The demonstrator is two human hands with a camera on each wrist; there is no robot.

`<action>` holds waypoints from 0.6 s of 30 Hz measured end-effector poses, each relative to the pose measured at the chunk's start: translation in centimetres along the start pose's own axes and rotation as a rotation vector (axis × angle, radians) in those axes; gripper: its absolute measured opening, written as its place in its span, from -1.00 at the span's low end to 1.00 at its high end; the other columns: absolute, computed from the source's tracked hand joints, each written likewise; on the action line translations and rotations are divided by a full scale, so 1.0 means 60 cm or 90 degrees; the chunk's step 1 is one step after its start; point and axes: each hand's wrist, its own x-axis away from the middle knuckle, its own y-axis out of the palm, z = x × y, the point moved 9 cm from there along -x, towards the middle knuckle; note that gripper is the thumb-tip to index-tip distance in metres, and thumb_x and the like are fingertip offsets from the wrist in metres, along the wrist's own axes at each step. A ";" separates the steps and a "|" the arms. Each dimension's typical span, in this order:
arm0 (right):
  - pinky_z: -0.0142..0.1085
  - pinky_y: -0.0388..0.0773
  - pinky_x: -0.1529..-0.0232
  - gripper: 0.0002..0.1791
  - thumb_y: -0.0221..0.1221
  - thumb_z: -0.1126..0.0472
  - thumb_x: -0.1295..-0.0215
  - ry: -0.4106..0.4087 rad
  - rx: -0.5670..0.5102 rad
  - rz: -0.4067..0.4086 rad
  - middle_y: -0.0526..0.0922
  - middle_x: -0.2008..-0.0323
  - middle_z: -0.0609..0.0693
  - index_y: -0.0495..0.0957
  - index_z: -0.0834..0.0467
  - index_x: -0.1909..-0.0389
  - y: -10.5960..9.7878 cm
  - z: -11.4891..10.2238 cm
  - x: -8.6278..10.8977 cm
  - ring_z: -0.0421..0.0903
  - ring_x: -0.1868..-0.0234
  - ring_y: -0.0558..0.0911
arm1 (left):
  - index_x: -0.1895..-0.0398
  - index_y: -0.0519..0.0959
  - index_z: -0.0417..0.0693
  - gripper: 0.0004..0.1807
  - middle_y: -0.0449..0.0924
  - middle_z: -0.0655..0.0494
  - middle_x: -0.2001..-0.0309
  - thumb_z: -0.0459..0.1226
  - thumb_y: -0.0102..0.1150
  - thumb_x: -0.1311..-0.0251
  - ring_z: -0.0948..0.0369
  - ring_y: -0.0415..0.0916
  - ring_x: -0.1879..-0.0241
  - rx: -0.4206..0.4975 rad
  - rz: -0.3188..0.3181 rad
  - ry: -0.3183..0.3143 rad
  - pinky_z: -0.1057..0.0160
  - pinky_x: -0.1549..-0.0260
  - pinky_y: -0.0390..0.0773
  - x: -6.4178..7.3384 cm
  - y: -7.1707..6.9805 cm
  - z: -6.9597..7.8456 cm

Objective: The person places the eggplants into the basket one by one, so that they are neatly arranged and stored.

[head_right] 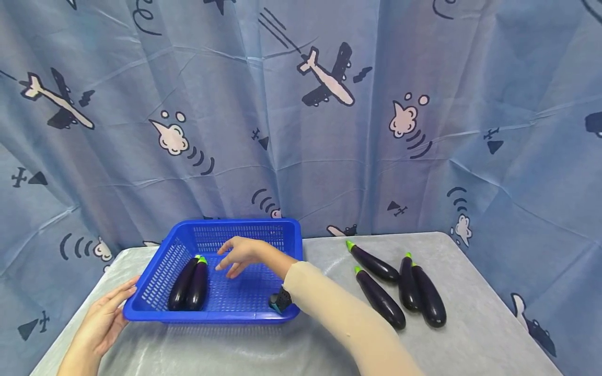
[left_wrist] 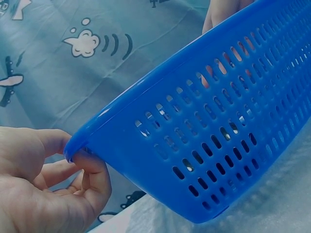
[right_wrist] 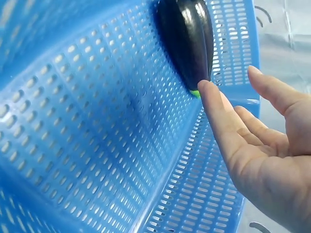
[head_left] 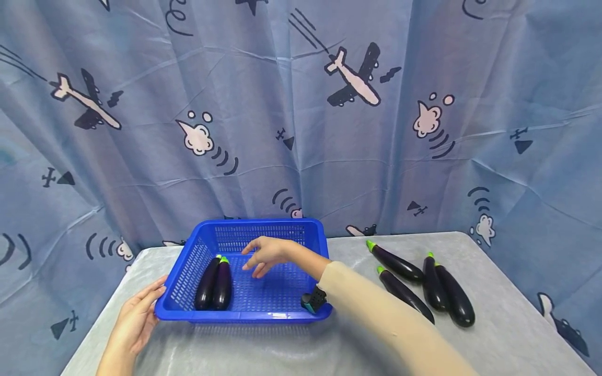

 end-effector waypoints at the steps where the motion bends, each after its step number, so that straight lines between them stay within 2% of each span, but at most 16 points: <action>1: 0.12 0.60 -0.23 -0.44 0.26 0.39 -0.48 -0.001 -0.001 -0.004 0.64 -0.21 0.40 0.38 0.37 -0.43 0.001 -0.001 0.003 0.36 -0.16 0.69 | 0.09 0.80 0.34 -0.52 0.77 0.30 0.11 -0.38 -0.09 -0.63 0.31 0.75 0.21 0.000 0.001 -0.002 0.33 0.25 0.71 0.000 -0.001 0.000; 5: 0.19 0.55 -0.28 -0.44 0.27 0.38 -0.47 -0.012 -0.006 -0.010 0.65 -0.20 0.38 0.39 0.35 -0.43 -0.001 -0.007 0.017 0.41 -0.19 0.66 | 0.10 0.80 0.35 -0.52 0.77 0.33 0.10 -0.38 -0.09 -0.63 0.31 0.74 0.20 -0.004 0.004 -0.005 0.33 0.24 0.71 -0.001 -0.002 -0.001; 10: 0.20 0.55 -0.28 -0.44 0.27 0.34 -0.48 -0.027 0.001 0.006 0.63 -0.23 0.39 0.39 0.33 -0.43 -0.014 -0.020 0.037 0.40 -0.19 0.67 | 0.10 0.79 0.36 -0.52 0.76 0.34 0.09 -0.38 -0.09 -0.63 0.31 0.74 0.19 -0.006 0.006 -0.006 0.33 0.23 0.71 -0.001 -0.002 -0.001; 18: 0.05 0.71 -0.12 -0.42 0.29 0.27 -0.48 -0.064 0.045 0.027 0.70 -0.16 0.26 0.39 0.30 -0.44 -0.035 -0.041 0.065 0.28 -0.08 0.75 | 0.10 0.79 0.36 -0.52 0.76 0.33 0.10 -0.38 -0.09 -0.63 0.31 0.74 0.19 -0.008 0.004 -0.002 0.32 0.23 0.71 -0.001 -0.002 0.000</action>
